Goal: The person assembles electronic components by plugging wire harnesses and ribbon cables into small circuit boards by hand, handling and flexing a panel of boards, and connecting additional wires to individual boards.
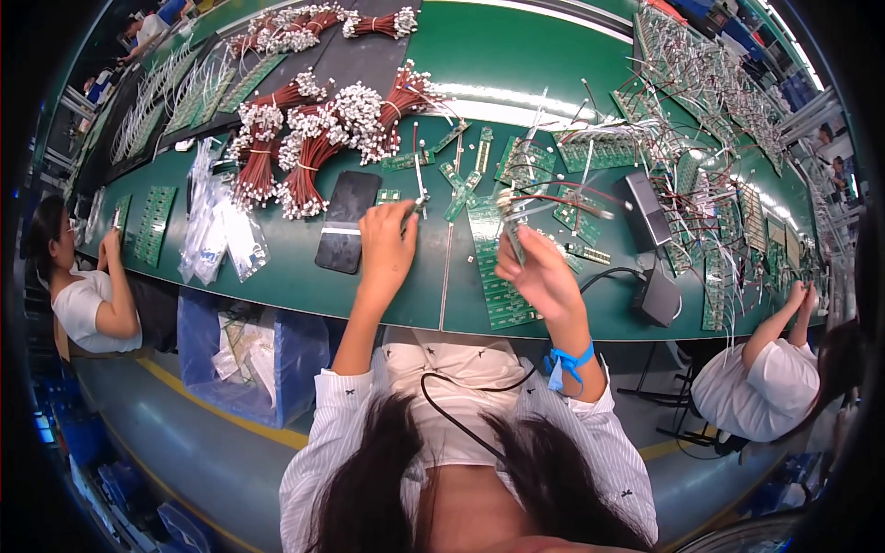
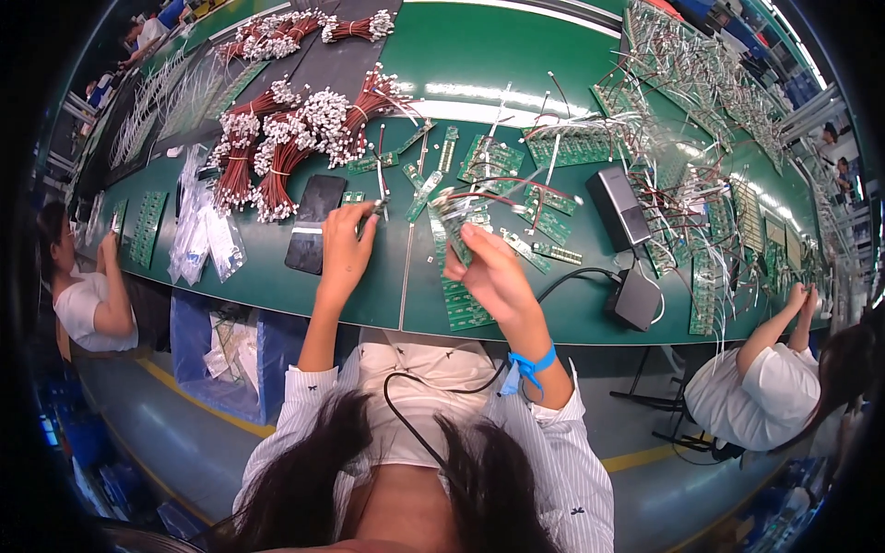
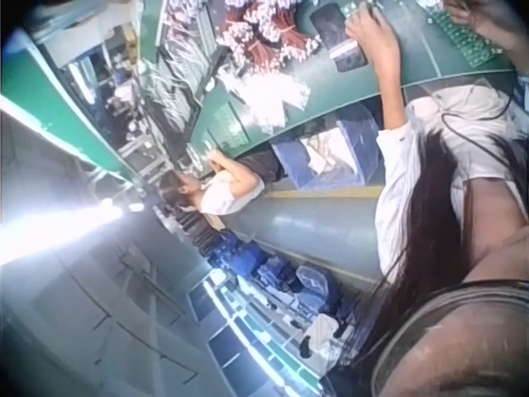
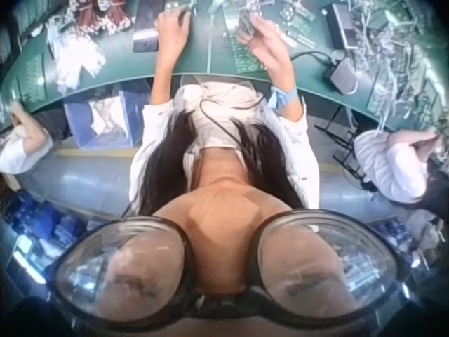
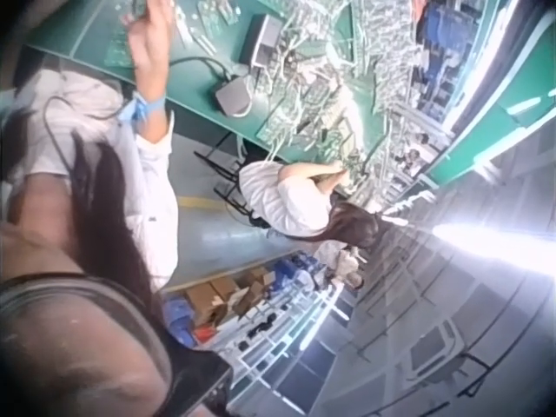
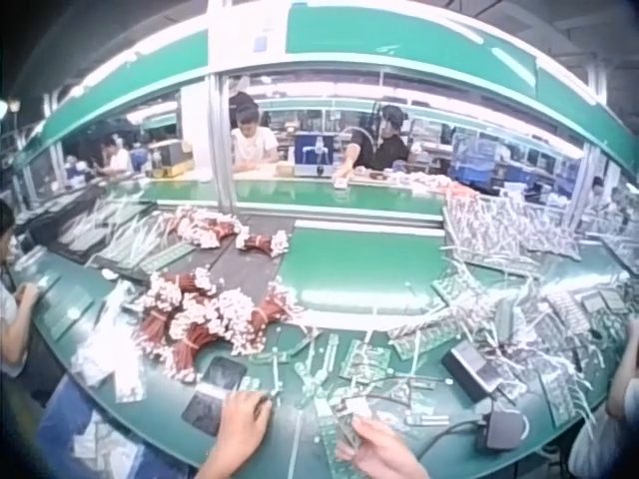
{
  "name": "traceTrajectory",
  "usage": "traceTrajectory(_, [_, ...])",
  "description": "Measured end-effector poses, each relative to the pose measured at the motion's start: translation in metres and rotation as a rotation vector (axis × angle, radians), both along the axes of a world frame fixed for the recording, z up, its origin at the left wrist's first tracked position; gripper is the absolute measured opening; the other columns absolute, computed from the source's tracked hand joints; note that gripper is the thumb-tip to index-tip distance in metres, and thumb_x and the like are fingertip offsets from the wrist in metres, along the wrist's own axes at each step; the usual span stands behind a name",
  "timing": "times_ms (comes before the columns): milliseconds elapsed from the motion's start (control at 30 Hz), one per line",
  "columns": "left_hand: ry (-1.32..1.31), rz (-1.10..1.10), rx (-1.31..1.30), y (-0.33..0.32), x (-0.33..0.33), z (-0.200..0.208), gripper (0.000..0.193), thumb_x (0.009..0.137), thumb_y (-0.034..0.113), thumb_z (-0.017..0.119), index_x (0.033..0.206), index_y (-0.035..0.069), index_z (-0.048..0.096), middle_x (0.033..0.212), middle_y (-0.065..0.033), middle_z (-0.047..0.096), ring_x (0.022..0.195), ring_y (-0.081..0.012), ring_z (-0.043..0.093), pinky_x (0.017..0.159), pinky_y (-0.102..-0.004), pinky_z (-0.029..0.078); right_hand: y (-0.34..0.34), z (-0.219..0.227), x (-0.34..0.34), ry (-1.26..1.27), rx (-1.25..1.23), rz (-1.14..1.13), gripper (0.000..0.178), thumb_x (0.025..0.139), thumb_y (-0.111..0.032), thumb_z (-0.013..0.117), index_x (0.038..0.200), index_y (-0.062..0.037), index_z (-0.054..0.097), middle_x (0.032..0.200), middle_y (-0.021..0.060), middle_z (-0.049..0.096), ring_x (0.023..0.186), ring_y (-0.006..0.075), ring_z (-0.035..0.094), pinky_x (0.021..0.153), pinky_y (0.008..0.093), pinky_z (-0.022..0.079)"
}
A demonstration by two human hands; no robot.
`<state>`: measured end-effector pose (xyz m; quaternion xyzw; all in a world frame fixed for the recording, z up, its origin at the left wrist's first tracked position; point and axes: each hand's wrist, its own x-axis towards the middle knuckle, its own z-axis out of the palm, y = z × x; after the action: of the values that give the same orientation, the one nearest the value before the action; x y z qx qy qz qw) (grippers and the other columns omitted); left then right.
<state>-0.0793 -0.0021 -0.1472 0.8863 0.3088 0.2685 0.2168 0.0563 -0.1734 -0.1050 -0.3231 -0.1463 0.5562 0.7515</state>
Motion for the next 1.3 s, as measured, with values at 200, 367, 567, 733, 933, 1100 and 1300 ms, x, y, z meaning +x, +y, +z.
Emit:
traceTrajectory(200, [-0.390,-0.241,-0.283,-0.047,0.013,0.032,0.021,0.084,0.014,0.054,0.099,0.000,0.057,0.094,-0.0120,0.058,0.088,-0.0205,0.054,0.079,-0.0349,0.039,0.007,-0.016,-0.007,0.316,0.234,0.295,0.018,0.089,-0.019,0.043,0.086,-0.0017,0.048,0.071,0.0042,0.043,0.058,0.0150,0.041,0.055,0.0279,0.033])
traceTrajectory(367, [-0.479,-0.449,-1.016,-0.070,0.002,0.055,0.019,0.087,0.010,0.053,0.098,-0.004,0.058,0.086,-0.0066,0.061,0.078,-0.0090,0.056,0.064,-0.0233,0.045,0.006,-0.012,-0.017,0.339,0.301,0.416,0.020,0.090,-0.019,0.041,0.093,-0.0014,0.050,0.078,0.0065,0.050,0.060,0.0160,0.047,0.056,0.0296,0.038])
traceTrajectory(567, [-0.577,-0.285,-0.877,-0.069,-0.004,0.055,0.011,0.082,0.003,0.058,0.088,-0.005,0.061,0.085,-0.0064,0.062,0.081,-0.0096,0.056,0.071,-0.0208,0.044,-0.009,-0.001,-0.021,-0.921,-0.091,-0.083,0.026,0.089,-0.013,0.047,0.108,0.0038,0.052,0.083,0.0098,0.060,0.077,0.0157,0.059,0.071,0.0288,0.047])
traceTrajectory(733, [-0.585,-0.381,-0.914,-0.073,-0.005,0.047,0.018,0.083,0.000,0.055,0.100,-0.004,0.057,0.098,-0.0086,0.060,0.087,-0.0118,0.056,0.077,-0.0220,0.043,-0.015,0.020,-0.036,-1.025,-0.150,-0.150,0.023,0.081,-0.002,0.055,0.103,0.0048,0.054,0.084,0.0136,0.063,0.081,0.0198,0.063,0.071,0.0306,0.050])
traceTrajectory(933, [-0.284,-0.660,-0.742,-0.069,-0.004,0.060,0.041,0.080,-0.010,0.045,0.121,-0.001,0.044,0.118,-0.0142,0.054,0.106,-0.0255,0.054,0.085,-0.0315,0.044,-0.020,0.010,-0.029,-1.265,-0.164,-0.250,0.023,0.074,0.004,0.057,0.098,0.0034,0.055,0.082,0.0167,0.062,0.074,0.0322,0.062,0.061,0.0349,0.048])
traceTrajectory(1100, [-0.201,-0.686,-0.625,-0.072,-0.007,0.065,0.046,0.078,-0.013,0.042,0.122,-0.002,0.042,0.119,-0.0178,0.052,0.110,-0.0313,0.051,0.091,-0.0352,0.041,-0.023,0.017,-0.032,-1.303,-0.158,-0.206,0.023,0.073,0.004,0.058,0.096,0.0018,0.053,0.083,0.0174,0.060,0.074,0.0329,0.061,0.062,0.0349,0.047])
traceTrajectory(1300, [-0.302,-0.620,-0.354,-0.079,-0.007,0.058,0.044,0.076,-0.015,0.041,0.119,-0.006,0.045,0.117,-0.0197,0.053,0.111,-0.0319,0.050,0.096,-0.0385,0.037,-0.023,0.010,-0.050,-1.465,-0.202,-0.400,0.032,0.068,0.009,0.058,0.098,0.0012,0.052,0.086,0.0170,0.060,0.074,0.0325,0.060,0.063,0.0355,0.048])
